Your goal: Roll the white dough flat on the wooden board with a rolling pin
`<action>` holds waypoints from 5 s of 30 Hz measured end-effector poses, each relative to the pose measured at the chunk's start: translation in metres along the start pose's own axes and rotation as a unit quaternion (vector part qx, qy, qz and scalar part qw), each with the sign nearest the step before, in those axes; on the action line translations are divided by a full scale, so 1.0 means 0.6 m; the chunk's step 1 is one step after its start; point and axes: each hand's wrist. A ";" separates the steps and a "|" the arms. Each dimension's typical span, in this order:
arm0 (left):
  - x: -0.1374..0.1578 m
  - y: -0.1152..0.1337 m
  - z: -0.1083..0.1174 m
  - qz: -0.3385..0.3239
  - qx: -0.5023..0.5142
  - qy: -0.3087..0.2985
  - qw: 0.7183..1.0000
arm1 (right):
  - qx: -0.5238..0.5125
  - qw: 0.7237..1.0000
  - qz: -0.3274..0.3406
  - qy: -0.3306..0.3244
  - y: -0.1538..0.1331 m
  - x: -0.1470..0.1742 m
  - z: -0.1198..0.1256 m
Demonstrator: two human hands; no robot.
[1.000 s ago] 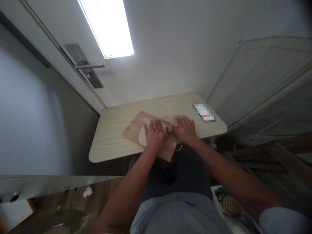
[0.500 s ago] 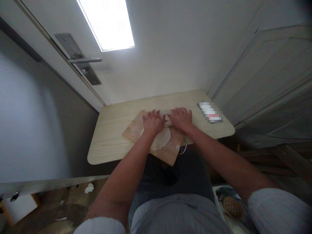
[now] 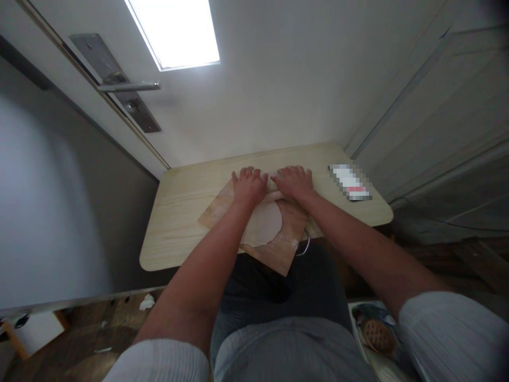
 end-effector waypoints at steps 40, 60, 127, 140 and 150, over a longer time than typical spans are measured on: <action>0.148 0.066 0.016 -0.002 -0.022 0.002 1.000 | -0.016 0.997 -0.014 0.079 0.011 0.170 -0.004; 0.276 0.091 0.022 -0.035 0.017 0.003 0.999 | -0.050 0.995 0.041 0.071 0.063 0.311 -0.006; 0.327 -0.042 0.054 -0.043 0.155 0.087 0.983 | -0.282 0.943 0.088 0.151 0.053 0.276 -0.047; 0.243 -0.100 0.046 -0.028 0.090 -0.009 0.996 | -0.237 0.963 0.107 0.071 0.061 0.238 -0.009; 0.181 -0.109 0.041 -0.014 0.161 0.076 0.984 | -0.186 0.970 0.152 0.032 0.074 0.197 0.000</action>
Point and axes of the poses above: each hand's wrist, its own x-axis away from the middle knuckle, its own z-axis out of the back of the hand, y = z × x, and after that the axes turned 4 degrees about -y, right-handed
